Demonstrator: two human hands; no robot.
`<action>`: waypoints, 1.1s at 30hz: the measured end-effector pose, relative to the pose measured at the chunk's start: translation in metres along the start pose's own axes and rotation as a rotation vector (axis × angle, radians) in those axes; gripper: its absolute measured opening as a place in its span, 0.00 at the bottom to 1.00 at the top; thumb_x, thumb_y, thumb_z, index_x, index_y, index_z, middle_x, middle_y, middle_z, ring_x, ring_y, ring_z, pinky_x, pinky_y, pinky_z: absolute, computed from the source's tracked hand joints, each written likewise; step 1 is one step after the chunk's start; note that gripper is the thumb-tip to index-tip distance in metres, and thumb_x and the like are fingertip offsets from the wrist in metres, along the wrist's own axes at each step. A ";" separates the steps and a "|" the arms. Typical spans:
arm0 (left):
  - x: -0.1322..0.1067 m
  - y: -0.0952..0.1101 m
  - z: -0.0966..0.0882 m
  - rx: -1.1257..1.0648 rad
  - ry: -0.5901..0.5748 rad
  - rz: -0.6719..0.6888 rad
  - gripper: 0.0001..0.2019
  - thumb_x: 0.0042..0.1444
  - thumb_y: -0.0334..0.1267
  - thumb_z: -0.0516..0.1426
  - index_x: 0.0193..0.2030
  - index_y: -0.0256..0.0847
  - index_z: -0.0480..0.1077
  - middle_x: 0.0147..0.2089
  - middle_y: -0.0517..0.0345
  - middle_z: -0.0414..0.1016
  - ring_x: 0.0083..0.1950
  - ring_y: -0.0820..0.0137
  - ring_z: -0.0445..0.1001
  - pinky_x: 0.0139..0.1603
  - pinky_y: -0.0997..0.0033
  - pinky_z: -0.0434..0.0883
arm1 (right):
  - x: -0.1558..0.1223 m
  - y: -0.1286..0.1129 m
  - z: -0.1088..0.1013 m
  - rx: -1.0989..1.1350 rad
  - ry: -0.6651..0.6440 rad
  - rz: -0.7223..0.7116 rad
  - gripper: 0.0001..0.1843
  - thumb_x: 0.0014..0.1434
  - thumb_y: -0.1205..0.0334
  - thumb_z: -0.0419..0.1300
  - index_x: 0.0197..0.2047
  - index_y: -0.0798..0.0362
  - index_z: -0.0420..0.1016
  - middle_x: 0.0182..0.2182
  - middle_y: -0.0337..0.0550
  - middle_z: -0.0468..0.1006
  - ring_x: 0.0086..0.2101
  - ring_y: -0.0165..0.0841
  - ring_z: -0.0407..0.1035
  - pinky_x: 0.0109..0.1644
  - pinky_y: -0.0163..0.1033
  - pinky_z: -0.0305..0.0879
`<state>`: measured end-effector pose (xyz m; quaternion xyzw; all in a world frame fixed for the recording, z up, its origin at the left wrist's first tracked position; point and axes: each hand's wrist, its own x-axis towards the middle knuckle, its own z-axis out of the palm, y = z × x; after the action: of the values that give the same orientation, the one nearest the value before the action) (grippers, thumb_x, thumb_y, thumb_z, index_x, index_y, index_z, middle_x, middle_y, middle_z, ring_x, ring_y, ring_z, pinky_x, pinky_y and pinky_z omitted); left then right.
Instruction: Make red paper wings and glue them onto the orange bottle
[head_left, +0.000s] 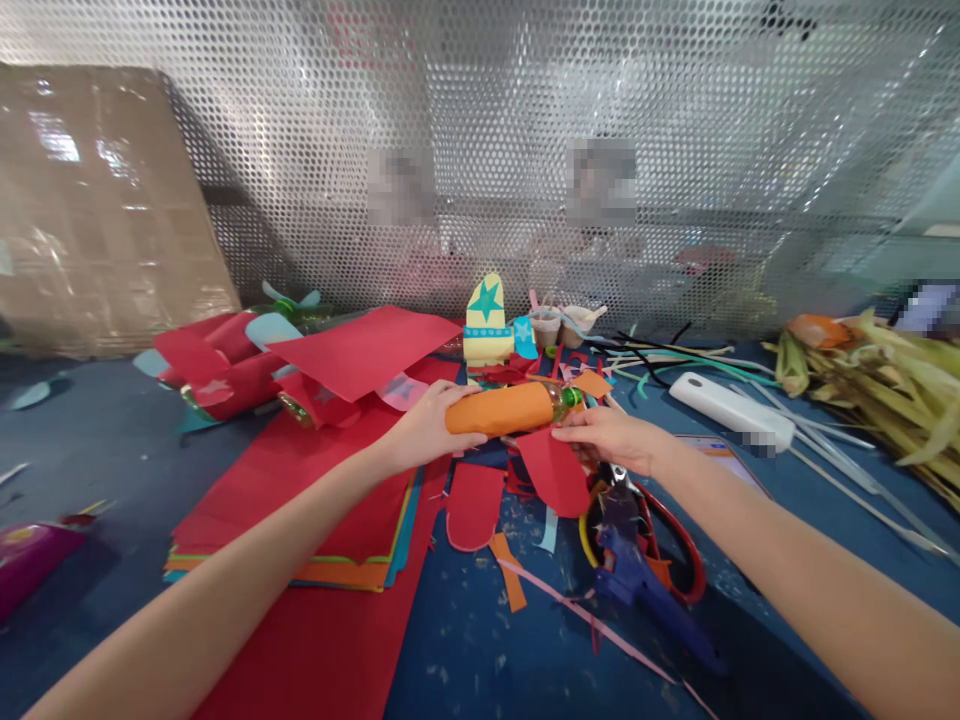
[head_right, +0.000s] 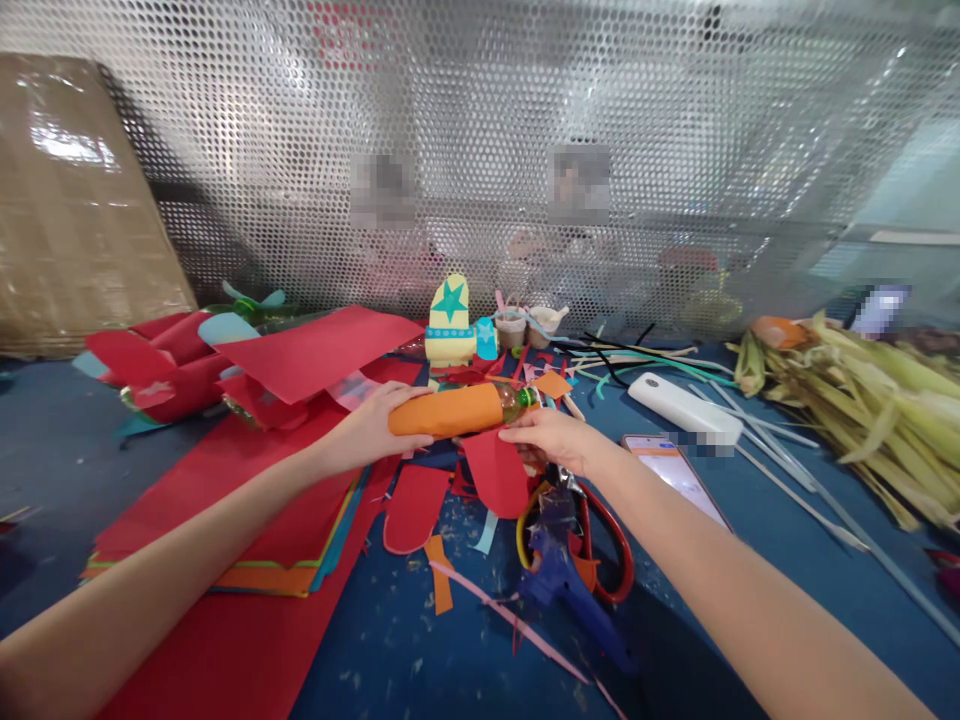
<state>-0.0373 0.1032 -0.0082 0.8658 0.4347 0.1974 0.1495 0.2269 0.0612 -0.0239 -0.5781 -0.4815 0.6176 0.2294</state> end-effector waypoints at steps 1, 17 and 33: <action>0.000 0.000 0.000 -0.002 0.002 0.007 0.31 0.47 0.50 0.63 0.57 0.42 0.65 0.53 0.49 0.69 0.55 0.54 0.68 0.58 0.52 0.64 | 0.001 -0.001 0.001 0.002 0.002 0.006 0.16 0.62 0.58 0.57 0.51 0.55 0.68 0.46 0.46 0.73 0.40 0.34 0.71 0.42 0.45 0.71; 0.000 0.001 0.003 -0.048 0.013 0.050 0.31 0.48 0.46 0.63 0.59 0.41 0.63 0.57 0.48 0.68 0.58 0.57 0.67 0.62 0.55 0.62 | 0.002 -0.008 0.013 -0.012 0.097 0.094 0.16 0.62 0.58 0.57 0.51 0.55 0.68 0.48 0.46 0.72 0.42 0.35 0.71 0.44 0.46 0.70; 0.001 0.000 0.004 -0.055 0.001 0.041 0.32 0.47 0.45 0.63 0.59 0.37 0.63 0.57 0.46 0.70 0.58 0.56 0.68 0.61 0.56 0.62 | 0.003 -0.013 0.017 0.027 0.182 0.122 0.16 0.62 0.58 0.57 0.52 0.55 0.68 0.49 0.47 0.71 0.44 0.36 0.70 0.45 0.48 0.70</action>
<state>-0.0352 0.1041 -0.0115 0.8701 0.4114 0.2125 0.1689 0.2067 0.0638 -0.0164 -0.6568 -0.4144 0.5816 0.2420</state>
